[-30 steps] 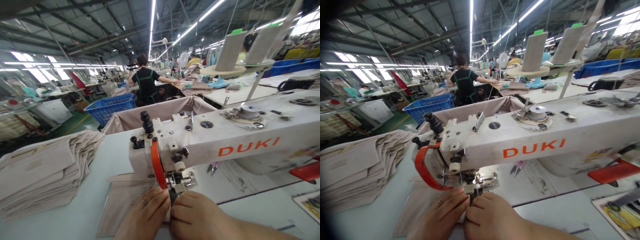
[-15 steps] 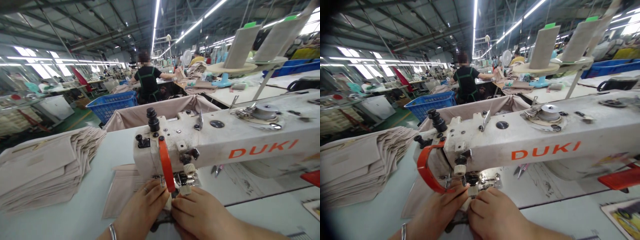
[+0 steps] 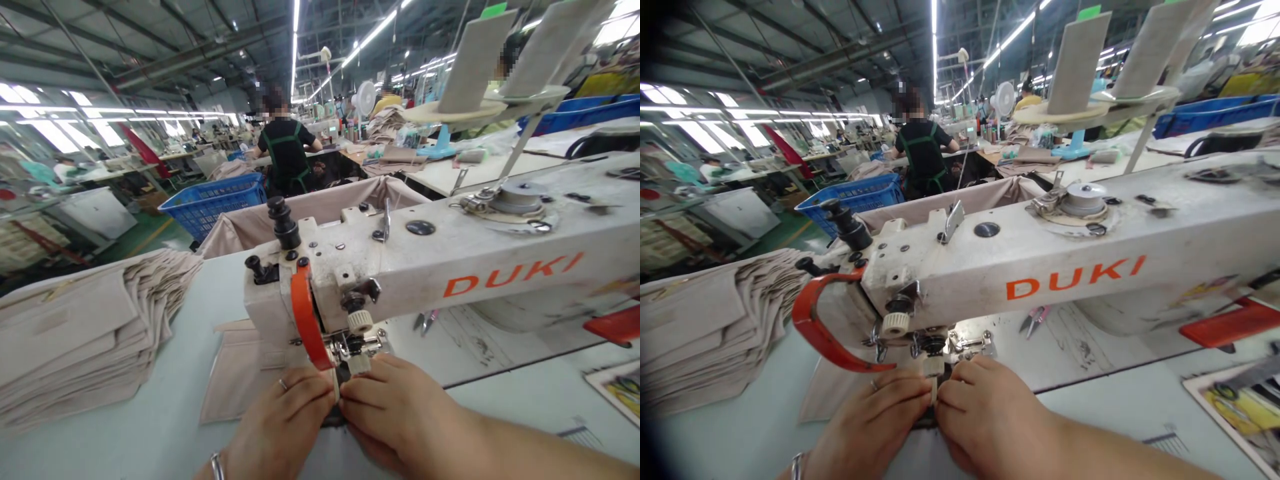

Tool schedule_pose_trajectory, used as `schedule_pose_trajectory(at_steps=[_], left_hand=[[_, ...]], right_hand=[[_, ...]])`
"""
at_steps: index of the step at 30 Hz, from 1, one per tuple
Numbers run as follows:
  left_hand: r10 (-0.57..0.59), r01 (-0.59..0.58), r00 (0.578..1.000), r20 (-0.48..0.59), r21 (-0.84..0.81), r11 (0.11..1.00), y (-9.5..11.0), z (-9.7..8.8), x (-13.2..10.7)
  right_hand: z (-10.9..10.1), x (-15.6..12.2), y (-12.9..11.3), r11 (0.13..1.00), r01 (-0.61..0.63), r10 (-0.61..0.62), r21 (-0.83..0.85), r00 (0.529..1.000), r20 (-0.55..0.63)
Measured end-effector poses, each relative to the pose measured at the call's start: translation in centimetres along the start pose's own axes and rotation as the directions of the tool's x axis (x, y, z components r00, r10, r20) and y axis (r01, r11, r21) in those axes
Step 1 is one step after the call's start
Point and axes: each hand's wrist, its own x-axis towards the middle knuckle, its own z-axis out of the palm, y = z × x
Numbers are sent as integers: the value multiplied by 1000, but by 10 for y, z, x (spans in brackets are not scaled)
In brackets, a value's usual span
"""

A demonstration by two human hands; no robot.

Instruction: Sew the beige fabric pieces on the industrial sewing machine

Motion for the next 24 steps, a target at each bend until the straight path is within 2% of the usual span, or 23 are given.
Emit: schedule_pose_trajectory(at_steps=[2,4,10,14,18,21,24], left_hand=[[94,-95,995,-36,-27,995,2,-2,5],[109,-113,991,-80,-49,992,4,-2,9],[-29,26,999,-29,-96,995,6,0,8],[-127,122,985,-116,-49,991,7,-3,10],[-151,151,977,-153,-15,988,7,1,9],[-168,172,975,-147,12,985,5,7,6],[-156,167,977,-148,66,984,3,11,4]], right_hand=[[-1,2,1,1000,-4,4,5,1000,27],[-3,3,1,1000,-9,8,22,999,42],[-4,1,2,993,-52,54,105,998,-20],[7,4,4,993,-116,116,9,992,-40],[20,10,10,988,-56,53,-146,998,-25],[19,13,10,992,-26,22,-124,999,-35],[11,14,6,995,-96,94,-40,994,-47]])
